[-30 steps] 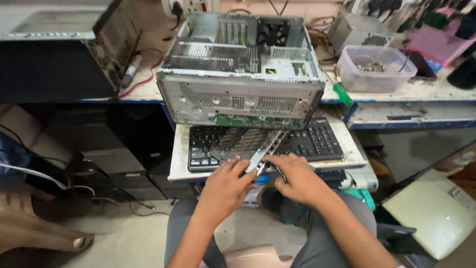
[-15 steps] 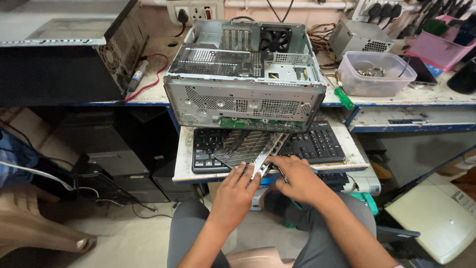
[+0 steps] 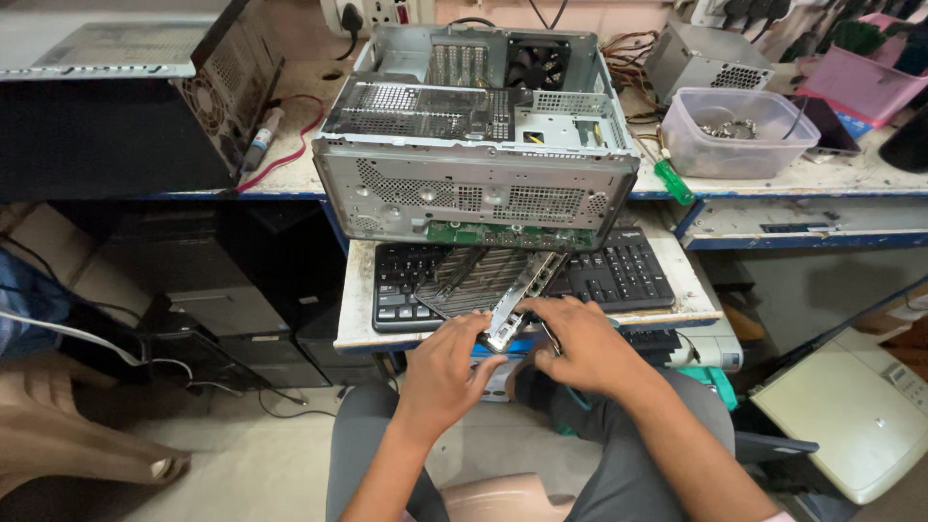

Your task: The person aligns and attaches the side panel to a desktop computer case. They repeatedly adjust the panel's position and press along the edges to secure it.

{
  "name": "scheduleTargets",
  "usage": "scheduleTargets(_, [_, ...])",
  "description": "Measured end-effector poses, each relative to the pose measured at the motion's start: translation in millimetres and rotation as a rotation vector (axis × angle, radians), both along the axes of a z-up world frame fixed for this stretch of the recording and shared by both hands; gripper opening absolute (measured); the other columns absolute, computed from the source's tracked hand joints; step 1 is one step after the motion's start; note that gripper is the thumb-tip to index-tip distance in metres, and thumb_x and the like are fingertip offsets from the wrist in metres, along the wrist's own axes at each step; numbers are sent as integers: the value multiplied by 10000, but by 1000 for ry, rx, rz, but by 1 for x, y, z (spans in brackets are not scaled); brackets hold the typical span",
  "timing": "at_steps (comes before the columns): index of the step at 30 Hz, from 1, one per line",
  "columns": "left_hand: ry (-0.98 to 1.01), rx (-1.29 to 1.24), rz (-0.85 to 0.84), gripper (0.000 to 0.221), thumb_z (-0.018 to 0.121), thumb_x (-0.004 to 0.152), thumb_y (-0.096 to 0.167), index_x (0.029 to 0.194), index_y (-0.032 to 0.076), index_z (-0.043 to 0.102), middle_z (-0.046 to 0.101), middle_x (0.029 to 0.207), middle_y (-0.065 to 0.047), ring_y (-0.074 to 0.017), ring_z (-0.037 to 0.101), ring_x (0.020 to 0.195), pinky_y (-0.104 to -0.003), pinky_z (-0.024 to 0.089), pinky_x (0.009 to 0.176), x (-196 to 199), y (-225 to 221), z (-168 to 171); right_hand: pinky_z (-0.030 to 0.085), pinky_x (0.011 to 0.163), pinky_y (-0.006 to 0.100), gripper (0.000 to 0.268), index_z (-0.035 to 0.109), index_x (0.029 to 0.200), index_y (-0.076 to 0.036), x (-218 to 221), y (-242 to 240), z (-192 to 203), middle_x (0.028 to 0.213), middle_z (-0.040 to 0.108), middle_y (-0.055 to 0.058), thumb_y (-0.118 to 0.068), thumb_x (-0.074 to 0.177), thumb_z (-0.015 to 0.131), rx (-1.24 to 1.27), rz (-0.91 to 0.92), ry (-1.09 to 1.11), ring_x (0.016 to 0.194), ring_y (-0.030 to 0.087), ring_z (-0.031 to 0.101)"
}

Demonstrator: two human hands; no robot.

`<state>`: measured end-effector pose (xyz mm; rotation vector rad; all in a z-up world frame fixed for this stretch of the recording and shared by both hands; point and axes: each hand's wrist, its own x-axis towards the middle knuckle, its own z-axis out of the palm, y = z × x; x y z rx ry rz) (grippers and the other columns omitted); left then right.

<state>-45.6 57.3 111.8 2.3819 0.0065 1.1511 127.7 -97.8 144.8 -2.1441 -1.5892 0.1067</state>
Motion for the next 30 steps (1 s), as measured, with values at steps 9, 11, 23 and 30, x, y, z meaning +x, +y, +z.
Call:
scheduleTargets(9, [60, 146, -112, 609, 855, 760, 384, 1209, 47, 617, 669, 1215, -127, -357, 579, 1233, -485, 451, 1065, 15, 45, 17, 465, 889, 469, 584, 612, 1185, -104, -9, 11, 13, 1014, 688, 172, -222, 630, 750, 69, -53, 21, 1015, 369, 637])
scheduleTargets(11, [60, 166, -89, 655, 834, 784, 401, 1267, 28, 594, 638, 1296, -151, -375, 536, 1289, -498, 411, 1099, 22, 56, 18, 490, 858, 489, 525, 611, 1145, -99, -11, 19, 17, 984, 690, 191, -210, 648, 737, 148, 1, -8, 975, 402, 645])
scheduleTargets(23, [93, 44, 88, 725, 773, 709, 285, 1367, 75, 552, 491, 1478, -200, -434, 375, 1435, -542, 293, 1200, 35, 63, 0, 530, 735, 535, 514, 621, 1094, -131, -31, 80, 34, 869, 716, 204, -349, 641, 726, 154, -38, -27, 838, 444, 680])
scheduleTargets(30, [92, -15, 66, 718, 771, 780, 257, 1416, 41, 516, 522, 1458, -196, -424, 410, 1439, -493, 342, 1198, 34, 64, -7, 560, 724, 495, 408, 698, 982, -163, -22, 101, 44, 820, 742, 148, -452, 694, 701, 98, -106, -32, 795, 387, 715])
